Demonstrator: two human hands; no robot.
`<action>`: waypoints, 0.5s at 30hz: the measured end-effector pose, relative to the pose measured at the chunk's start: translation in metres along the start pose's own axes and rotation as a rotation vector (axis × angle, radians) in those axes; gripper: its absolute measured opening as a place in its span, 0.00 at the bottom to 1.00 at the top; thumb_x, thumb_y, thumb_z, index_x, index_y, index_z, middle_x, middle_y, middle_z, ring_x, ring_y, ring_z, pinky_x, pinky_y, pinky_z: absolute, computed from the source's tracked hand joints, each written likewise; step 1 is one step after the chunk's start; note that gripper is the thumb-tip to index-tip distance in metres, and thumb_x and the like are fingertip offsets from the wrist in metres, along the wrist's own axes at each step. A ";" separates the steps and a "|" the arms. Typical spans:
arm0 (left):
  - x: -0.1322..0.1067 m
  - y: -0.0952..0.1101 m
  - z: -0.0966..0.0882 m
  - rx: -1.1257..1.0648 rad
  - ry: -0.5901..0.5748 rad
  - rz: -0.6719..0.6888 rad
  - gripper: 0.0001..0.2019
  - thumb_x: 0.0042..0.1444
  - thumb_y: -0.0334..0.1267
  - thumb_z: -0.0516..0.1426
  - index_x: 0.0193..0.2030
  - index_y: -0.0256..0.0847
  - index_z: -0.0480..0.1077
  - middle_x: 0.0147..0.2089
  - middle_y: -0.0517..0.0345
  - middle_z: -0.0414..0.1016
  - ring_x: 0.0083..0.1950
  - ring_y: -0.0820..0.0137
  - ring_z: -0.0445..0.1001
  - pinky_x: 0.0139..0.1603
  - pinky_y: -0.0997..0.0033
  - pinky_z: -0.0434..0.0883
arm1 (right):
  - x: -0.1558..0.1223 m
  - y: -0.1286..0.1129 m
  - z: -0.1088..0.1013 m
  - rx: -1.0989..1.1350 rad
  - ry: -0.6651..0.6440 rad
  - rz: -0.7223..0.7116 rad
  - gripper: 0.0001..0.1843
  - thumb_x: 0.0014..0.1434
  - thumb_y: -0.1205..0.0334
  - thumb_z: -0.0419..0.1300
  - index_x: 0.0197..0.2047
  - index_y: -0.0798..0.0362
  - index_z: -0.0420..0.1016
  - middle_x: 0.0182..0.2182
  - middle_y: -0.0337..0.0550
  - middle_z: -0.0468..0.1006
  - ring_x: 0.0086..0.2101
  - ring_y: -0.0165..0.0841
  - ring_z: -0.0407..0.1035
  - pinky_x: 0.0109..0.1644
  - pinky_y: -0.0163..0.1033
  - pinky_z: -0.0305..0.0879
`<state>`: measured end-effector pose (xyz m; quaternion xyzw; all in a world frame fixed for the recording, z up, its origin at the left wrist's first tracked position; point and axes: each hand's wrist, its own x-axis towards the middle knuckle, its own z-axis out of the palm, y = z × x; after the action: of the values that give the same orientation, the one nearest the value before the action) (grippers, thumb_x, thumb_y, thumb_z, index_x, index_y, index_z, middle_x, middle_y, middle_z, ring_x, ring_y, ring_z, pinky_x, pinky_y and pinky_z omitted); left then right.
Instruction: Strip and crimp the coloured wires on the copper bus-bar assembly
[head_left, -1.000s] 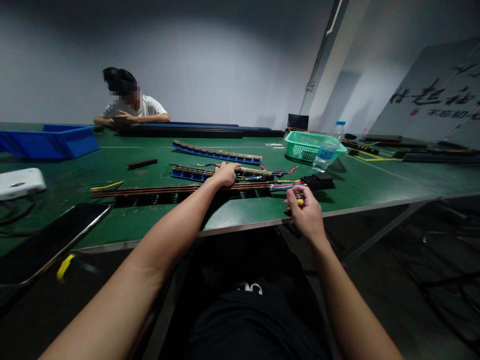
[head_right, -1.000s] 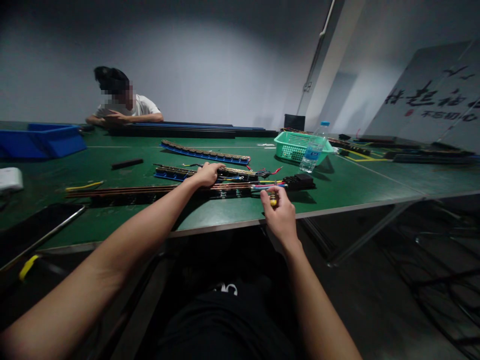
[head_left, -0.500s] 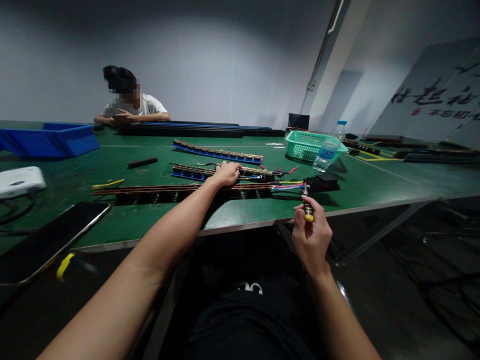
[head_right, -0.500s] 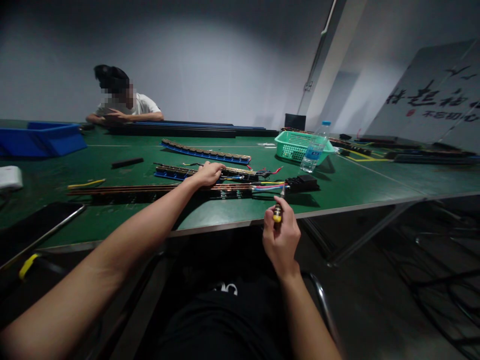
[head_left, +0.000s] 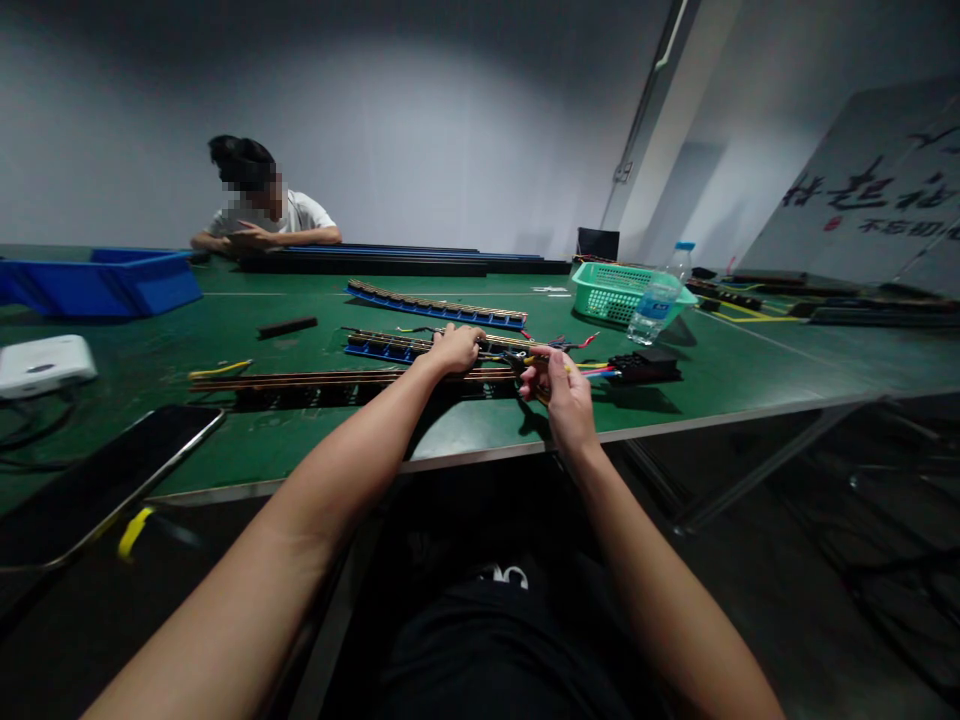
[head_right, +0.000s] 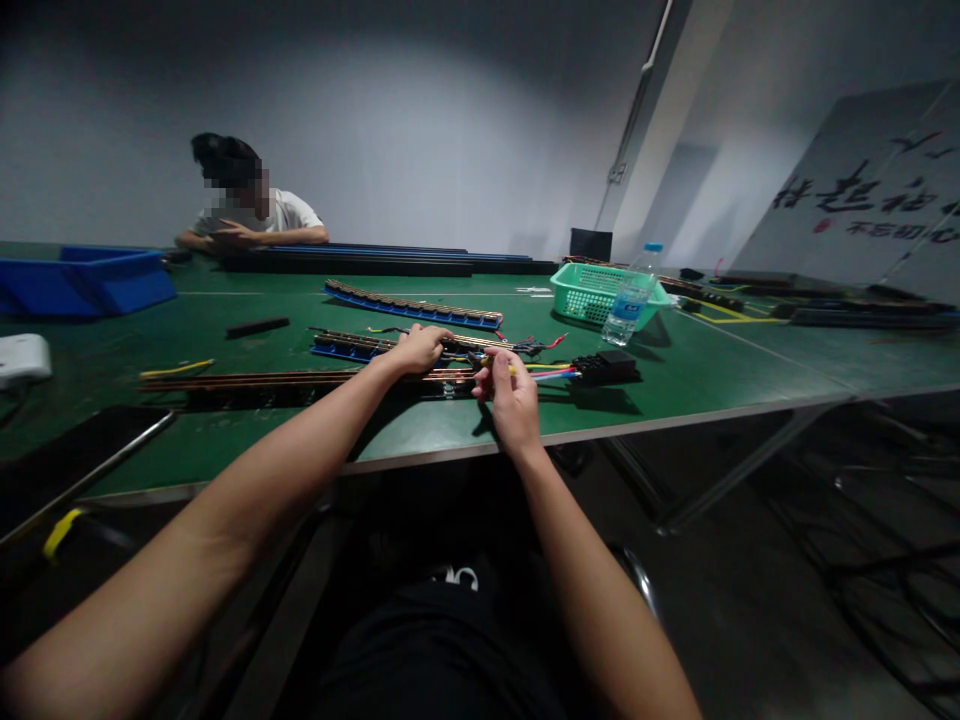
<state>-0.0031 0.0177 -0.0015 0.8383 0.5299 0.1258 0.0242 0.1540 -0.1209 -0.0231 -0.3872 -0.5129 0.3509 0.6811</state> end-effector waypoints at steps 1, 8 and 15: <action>-0.001 0.000 0.000 0.002 -0.002 -0.002 0.23 0.66 0.36 0.46 0.64 0.52 0.68 0.68 0.56 0.67 0.66 0.50 0.62 0.63 0.44 0.63 | 0.004 0.003 0.002 0.002 0.007 0.012 0.30 0.58 0.32 0.56 0.45 0.50 0.71 0.27 0.36 0.74 0.23 0.28 0.70 0.28 0.34 0.68; -0.001 0.000 -0.001 -0.009 0.001 -0.003 0.23 0.66 0.35 0.46 0.64 0.52 0.68 0.69 0.56 0.67 0.66 0.50 0.62 0.63 0.43 0.63 | 0.010 0.007 0.011 -0.266 0.070 -0.118 0.26 0.59 0.38 0.58 0.39 0.54 0.78 0.17 0.34 0.68 0.17 0.27 0.59 0.22 0.34 0.55; -0.001 0.003 -0.004 0.012 -0.029 -0.028 0.23 0.66 0.34 0.45 0.65 0.51 0.67 0.70 0.56 0.65 0.67 0.51 0.61 0.63 0.44 0.63 | -0.001 0.002 0.005 -0.753 -0.342 -0.448 0.14 0.61 0.51 0.58 0.36 0.49 0.81 0.24 0.38 0.76 0.25 0.30 0.67 0.33 0.35 0.61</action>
<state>-0.0020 0.0148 0.0027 0.8327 0.5419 0.1101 0.0287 0.1488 -0.1202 -0.0241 -0.4238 -0.7802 0.0433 0.4580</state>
